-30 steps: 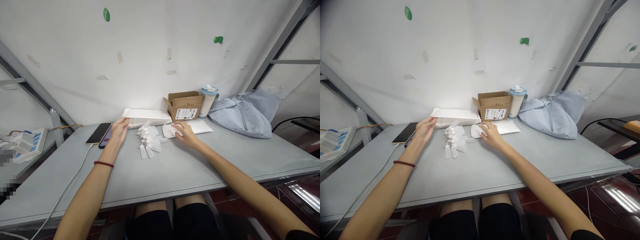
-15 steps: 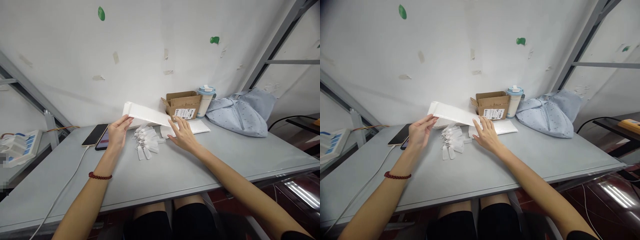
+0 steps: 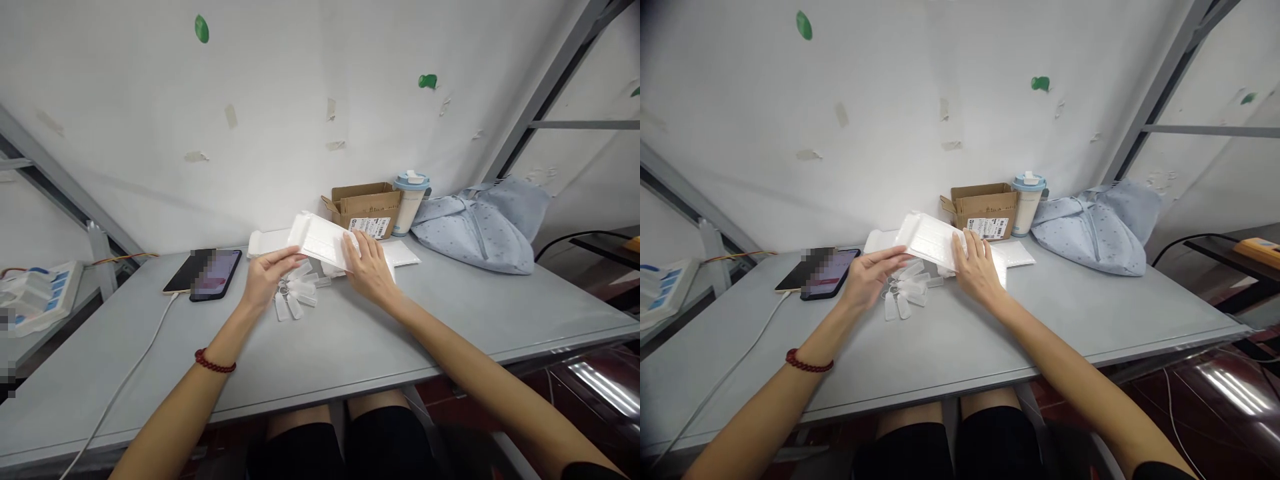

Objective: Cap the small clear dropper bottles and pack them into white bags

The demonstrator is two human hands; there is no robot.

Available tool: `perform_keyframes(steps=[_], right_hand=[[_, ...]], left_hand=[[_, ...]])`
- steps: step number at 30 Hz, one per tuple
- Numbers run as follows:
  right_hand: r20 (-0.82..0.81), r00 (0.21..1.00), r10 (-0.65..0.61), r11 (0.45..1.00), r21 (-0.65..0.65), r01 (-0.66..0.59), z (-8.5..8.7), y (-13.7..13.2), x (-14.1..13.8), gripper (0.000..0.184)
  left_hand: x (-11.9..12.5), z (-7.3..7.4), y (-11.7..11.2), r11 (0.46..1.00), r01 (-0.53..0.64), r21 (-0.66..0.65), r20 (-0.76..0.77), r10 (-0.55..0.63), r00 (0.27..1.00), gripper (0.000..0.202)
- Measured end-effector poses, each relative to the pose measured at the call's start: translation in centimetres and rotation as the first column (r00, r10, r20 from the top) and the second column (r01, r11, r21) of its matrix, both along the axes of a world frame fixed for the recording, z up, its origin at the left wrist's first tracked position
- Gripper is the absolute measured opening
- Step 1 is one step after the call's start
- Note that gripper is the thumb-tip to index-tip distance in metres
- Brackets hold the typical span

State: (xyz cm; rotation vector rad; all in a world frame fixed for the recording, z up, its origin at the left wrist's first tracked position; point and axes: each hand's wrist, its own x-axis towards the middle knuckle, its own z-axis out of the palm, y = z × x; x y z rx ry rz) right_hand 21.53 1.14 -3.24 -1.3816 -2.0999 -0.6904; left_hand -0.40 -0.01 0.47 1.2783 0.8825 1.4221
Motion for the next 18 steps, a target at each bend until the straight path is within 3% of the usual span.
perform_keyframes(steps=[4, 11, 18], right_hand=[[0.059, 0.997, 0.050, 0.999, -0.008, -0.050, -0.3, 0.5, 0.3, 0.047], [0.145, 0.974, 0.173, 0.985, -0.014, -0.173, -0.2, -0.1, 0.1, 0.047], [0.135, 0.942, 0.308, 0.950, -0.090, -0.298, 0.6, -1.6, -0.7, 0.061]], left_hand=[[1.0, -0.7, -0.5, 0.994, 0.113, -0.013, -0.161, -0.113, 0.981, 0.033], [0.6, -0.3, 0.1, 0.986, -0.118, -0.117, -0.087, 0.109, 0.990, 0.064], [0.5, -0.6, 0.0, 0.975, 0.065, -0.213, -0.169, -0.102, 0.980, 0.033]])
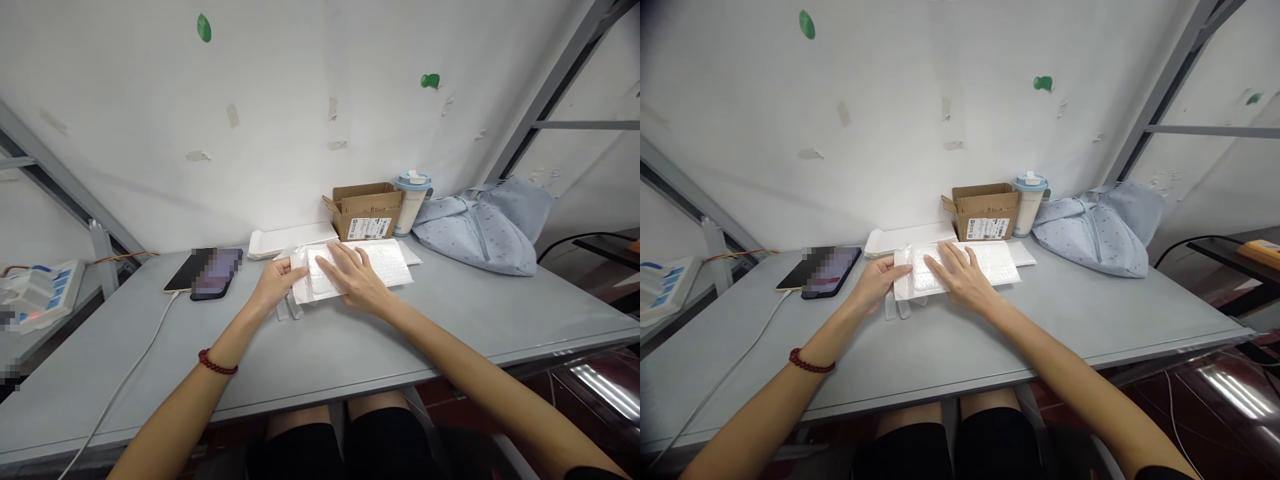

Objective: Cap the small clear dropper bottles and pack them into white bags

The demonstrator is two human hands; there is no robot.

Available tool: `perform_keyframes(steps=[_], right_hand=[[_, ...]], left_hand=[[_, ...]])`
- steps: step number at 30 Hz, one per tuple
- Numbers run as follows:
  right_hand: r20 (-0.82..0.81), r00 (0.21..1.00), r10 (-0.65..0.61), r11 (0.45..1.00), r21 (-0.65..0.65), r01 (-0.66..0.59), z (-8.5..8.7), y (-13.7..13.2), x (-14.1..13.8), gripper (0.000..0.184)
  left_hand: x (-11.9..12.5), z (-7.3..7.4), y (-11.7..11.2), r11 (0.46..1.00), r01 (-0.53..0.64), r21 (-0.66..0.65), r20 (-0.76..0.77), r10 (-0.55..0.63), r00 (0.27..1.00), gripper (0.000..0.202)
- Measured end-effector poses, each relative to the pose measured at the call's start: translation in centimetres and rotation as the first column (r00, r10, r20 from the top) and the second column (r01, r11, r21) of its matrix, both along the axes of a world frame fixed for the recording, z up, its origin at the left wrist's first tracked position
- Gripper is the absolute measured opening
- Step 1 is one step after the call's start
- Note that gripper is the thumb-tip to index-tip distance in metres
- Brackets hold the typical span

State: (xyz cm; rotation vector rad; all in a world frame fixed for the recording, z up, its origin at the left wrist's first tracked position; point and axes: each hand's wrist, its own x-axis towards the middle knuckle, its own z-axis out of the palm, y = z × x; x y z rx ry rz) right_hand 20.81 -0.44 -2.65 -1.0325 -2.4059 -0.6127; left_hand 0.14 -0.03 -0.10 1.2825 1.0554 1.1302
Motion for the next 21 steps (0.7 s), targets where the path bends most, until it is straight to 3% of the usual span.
perform_keyframes(steps=[4, 9, 16, 21], right_hand=[[0.010, 0.999, 0.048, 0.992, -0.117, -0.046, 0.28, -0.53, -0.26, 0.083], [-0.017, 0.997, 0.073, 0.988, -0.139, -0.074, 0.19, -0.74, -0.36, 0.088], [-0.076, 0.994, 0.076, 0.994, -0.074, -0.082, -0.10, -0.48, -0.18, 0.085], [-0.134, 0.990, 0.038, 0.999, -0.024, -0.042, -0.16, 0.20, 0.18, 0.071]], left_hand=[[0.50, -0.16, -0.40, 0.992, 0.129, 0.019, -0.104, -0.126, 0.987, 0.030], [0.61, -0.56, -0.47, 0.975, 0.205, 0.079, -0.205, -0.186, 0.961, 0.027], [0.61, -0.55, -0.57, 0.977, 0.135, 0.164, -0.351, -0.070, 0.934, 0.025], [0.09, -0.08, -0.29, 0.979, 0.075, 0.187, -0.368, 0.000, 0.930, 0.023]])
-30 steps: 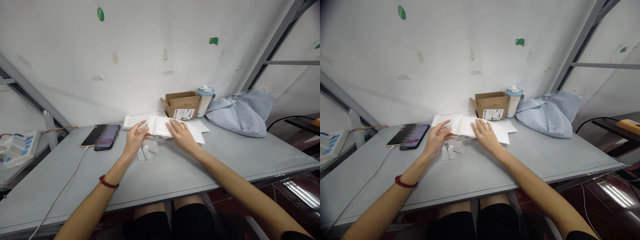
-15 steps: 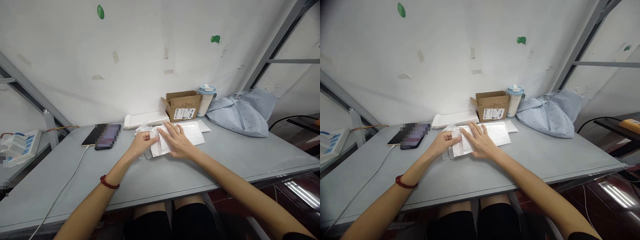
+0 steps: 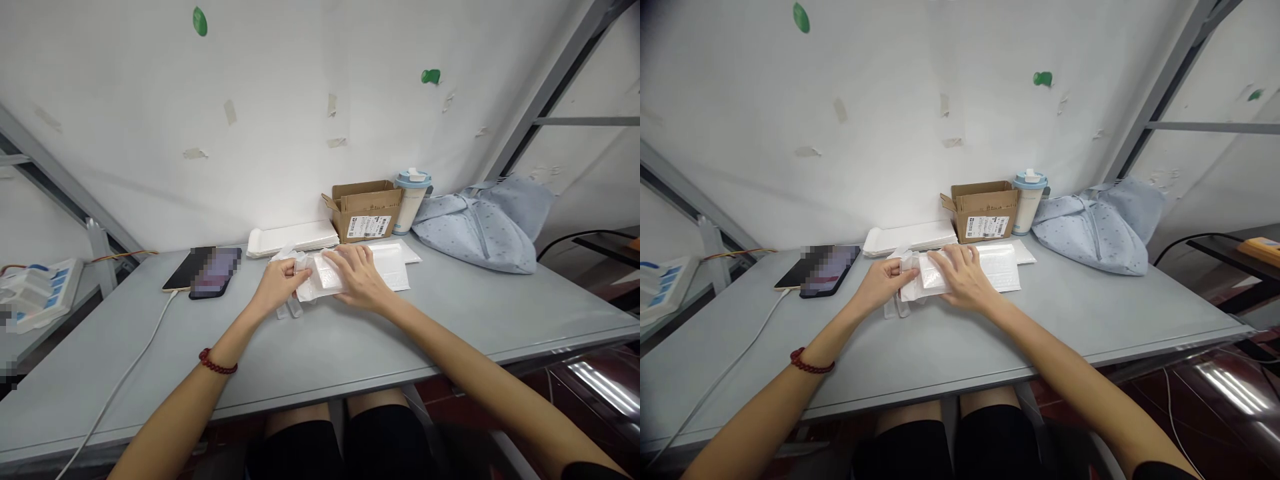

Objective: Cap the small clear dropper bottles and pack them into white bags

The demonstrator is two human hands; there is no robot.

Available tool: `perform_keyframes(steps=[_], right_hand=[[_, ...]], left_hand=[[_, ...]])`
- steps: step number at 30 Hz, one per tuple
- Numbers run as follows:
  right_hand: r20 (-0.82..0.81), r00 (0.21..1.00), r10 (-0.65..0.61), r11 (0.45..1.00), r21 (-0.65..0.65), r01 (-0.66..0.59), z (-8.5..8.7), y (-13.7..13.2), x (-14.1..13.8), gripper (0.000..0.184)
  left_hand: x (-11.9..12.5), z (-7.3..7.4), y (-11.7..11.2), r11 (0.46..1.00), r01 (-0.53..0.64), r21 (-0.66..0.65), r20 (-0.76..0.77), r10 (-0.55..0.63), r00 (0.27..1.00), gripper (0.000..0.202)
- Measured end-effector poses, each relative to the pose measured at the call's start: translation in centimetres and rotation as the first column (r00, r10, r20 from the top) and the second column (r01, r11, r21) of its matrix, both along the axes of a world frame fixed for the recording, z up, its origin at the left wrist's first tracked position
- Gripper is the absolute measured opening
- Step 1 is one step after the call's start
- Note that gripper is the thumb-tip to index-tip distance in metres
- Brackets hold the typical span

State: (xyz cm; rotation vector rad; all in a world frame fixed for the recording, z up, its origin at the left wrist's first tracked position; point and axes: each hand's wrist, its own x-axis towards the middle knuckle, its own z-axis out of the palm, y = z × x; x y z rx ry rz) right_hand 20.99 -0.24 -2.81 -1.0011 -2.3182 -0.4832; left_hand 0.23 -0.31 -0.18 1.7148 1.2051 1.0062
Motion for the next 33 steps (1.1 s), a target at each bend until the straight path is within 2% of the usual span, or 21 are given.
perform_keyframes(steps=[2, 4, 6, 8, 9, 11, 13, 16, 21, 24, 27, 31, 33], right_hand=[[-0.051, 0.998, -0.046, 0.999, 0.011, 0.047, 0.0, 0.4, 0.4, 0.064], [-0.103, 0.991, -0.084, 0.996, 0.015, 0.086, 0.0, 0.9, 0.8, 0.059], [-0.143, 0.984, -0.108, 0.994, 0.019, 0.112, 0.1, 1.4, 1.4, 0.057], [-0.177, 0.976, -0.128, 0.991, 0.023, 0.134, 0.1, 1.7, 1.8, 0.055], [-0.191, 0.972, -0.134, 0.990, 0.026, 0.141, 0.1, 1.9, 1.9, 0.055], [-0.209, 0.969, -0.135, 0.989, 0.029, 0.145, 0.1, 1.9, 2.0, 0.054], [-0.210, 0.970, -0.124, 0.991, 0.024, 0.132, 0.1, 1.9, 1.9, 0.053], [-0.194, 0.974, -0.116, 0.993, 0.008, 0.120, 0.0, 1.8, 1.6, 0.051], [-0.166, 0.979, -0.120, 0.993, -0.005, 0.121, -0.2, 1.8, 1.5, 0.049], [-0.161, 0.979, -0.122, 0.992, -0.010, 0.122, -0.2, 1.9, 1.5, 0.048], [-0.157, 0.980, -0.120, 0.993, -0.006, 0.120, -0.2, 1.9, 1.5, 0.048], [-0.140, 0.980, -0.140, 0.990, -0.035, 0.136, -0.3, 2.0, 1.5, 0.050], [-0.125, 0.980, -0.153, 0.988, -0.058, 0.146, -0.4, 2.1, 1.5, 0.050]], left_hand=[[-0.8, 0.2, 0.6, 0.997, -0.071, 0.034, 0.042, 0.069, 0.997, 0.022], [-2.0, 0.2, 1.6, 0.976, -0.203, 0.076, 0.094, 0.196, 0.976, 0.020], [-3.5, -0.3, 2.8, 0.925, -0.353, 0.144, 0.098, 0.342, 0.935, 0.015], [-4.9, -1.0, 4.0, 0.868, -0.417, 0.268, 0.031, 0.425, 0.905, 0.009], [-5.4, -1.4, 4.4, 0.855, -0.407, 0.321, -0.002, 0.431, 0.902, 0.008], [-6.0, -2.2, 5.1, 0.874, -0.329, 0.357, -0.070, 0.377, 0.924, 0.014], [-5.8, -2.6, 5.5, 0.904, -0.222, 0.365, -0.135, 0.287, 0.948, 0.022], [-5.1, -3.0, 5.7, 0.921, -0.101, 0.376, -0.198, 0.186, 0.962, 0.030], [-4.4, -3.4, 6.0, 0.925, 0.002, 0.380, -0.330, 0.133, 0.935, 0.038], [-4.4, -3.7, 6.1, 0.918, 0.011, 0.397, -0.388, 0.157, 0.908, 0.041], [-4.5, -3.4, 6.0, 0.900, -0.012, 0.437, -0.383, 0.199, 0.902, 0.041], [-4.6, -2.3, 5.4, 0.831, -0.149, 0.536, -0.217, 0.306, 0.927, 0.036], [-4.5, -1.7, 4.9, 0.818, -0.222, 0.531, -0.112, 0.327, 0.938, 0.034]])
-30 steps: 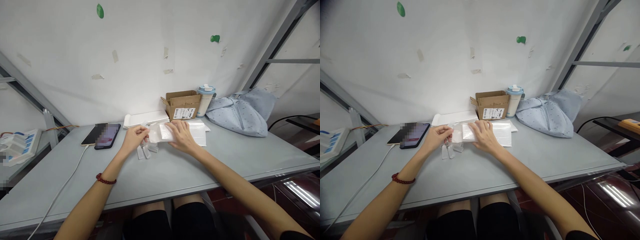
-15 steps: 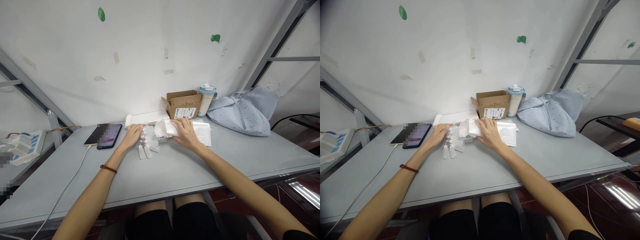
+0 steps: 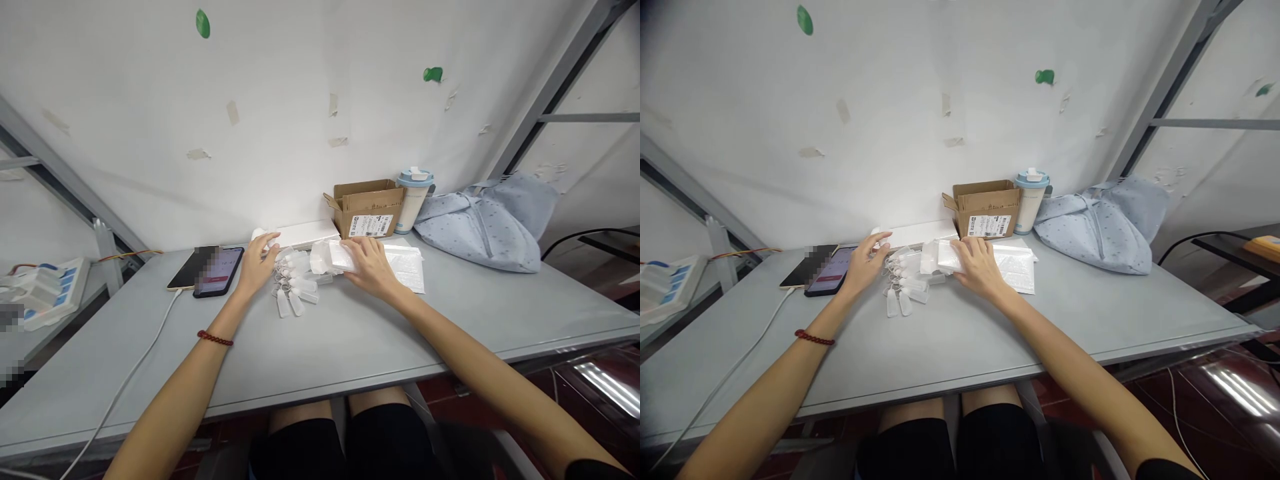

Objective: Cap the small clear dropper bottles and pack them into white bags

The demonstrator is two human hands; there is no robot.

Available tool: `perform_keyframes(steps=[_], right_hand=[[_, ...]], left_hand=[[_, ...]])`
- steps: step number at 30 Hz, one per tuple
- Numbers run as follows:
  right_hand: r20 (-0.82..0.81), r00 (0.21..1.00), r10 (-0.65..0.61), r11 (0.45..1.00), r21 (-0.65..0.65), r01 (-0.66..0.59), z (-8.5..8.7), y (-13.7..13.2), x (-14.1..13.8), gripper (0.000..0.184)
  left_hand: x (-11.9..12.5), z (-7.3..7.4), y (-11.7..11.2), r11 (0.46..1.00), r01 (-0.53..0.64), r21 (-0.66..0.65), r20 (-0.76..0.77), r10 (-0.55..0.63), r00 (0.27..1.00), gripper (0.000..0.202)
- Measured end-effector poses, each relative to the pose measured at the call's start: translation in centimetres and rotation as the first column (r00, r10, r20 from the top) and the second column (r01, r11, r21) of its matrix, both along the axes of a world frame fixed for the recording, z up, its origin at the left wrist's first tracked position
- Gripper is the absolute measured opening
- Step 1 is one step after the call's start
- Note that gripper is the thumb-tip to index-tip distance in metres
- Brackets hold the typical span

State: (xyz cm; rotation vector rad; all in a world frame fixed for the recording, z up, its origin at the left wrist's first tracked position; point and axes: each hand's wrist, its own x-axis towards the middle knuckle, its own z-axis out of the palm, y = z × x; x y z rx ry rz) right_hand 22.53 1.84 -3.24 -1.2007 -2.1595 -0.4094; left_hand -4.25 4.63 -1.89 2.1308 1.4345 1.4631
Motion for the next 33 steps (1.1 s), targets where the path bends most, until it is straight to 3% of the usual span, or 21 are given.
perform_keyframes(steps=[2, 5, 9, 14, 20, 24, 27, 29, 33], right_hand=[[0.011, 1.000, -0.001, 1.000, -0.017, 0.001, -0.1, 0.1, 0.0, 0.050], [0.021, 1.000, -0.001, 1.000, -0.029, 0.002, -0.2, 0.1, 0.0, 0.050], [0.013, 1.000, -0.004, 0.999, -0.032, 0.005, -0.1, 0.1, 0.0, 0.049], [-0.020, 1.000, 0.023, 0.999, -0.025, -0.024, 0.0, -0.2, -0.2, 0.050], [-0.026, 0.996, 0.088, 0.996, 0.008, -0.088, 0.2, -1.0, -0.8, 0.051], [-0.033, 0.996, 0.085, 0.996, 0.010, -0.085, 0.2, -0.9, -0.8, 0.051], [-0.055, 0.997, 0.052, 0.999, 0.008, -0.052, 0.3, -0.6, -0.3, 0.050], [-0.072, 0.997, 0.020, 1.000, 0.008, -0.020, 0.4, -0.3, 0.0, 0.050], [-0.100, 0.994, -0.036, 0.999, 0.015, 0.037, 0.5, 0.1, 0.5, 0.050]], left_hand=[[0.4, 0.5, -0.7, 0.998, 0.042, -0.055, 0.107, -0.036, 0.994, 0.034], [1.7, 1.2, -2.0, 0.960, 0.206, -0.190, 0.245, -0.157, 0.957, 0.040], [3.3, 1.7, -3.6, 0.914, 0.307, -0.267, 0.310, -0.220, 0.925, 0.043], [4.0, 1.1, -4.1, 0.954, 0.248, -0.170, 0.127, -0.228, 0.965, 0.022], [5.0, 0.4, -4.3, 0.941, 0.312, -0.130, 0.106, -0.300, 0.948, 0.029], [4.5, 1.2, -4.5, 0.955, 0.273, -0.115, 0.096, -0.263, 0.960, 0.028], [3.4, 2.5, -4.5, 0.958, 0.231, -0.171, 0.056, -0.224, 0.973, 0.020], [2.8, 3.2, -4.6, 0.939, 0.238, -0.249, -0.061, -0.261, 0.964, 0.017], [2.6, 3.2, -5.0, 0.897, 0.299, -0.326, -0.305, -0.399, 0.865, 0.022]])
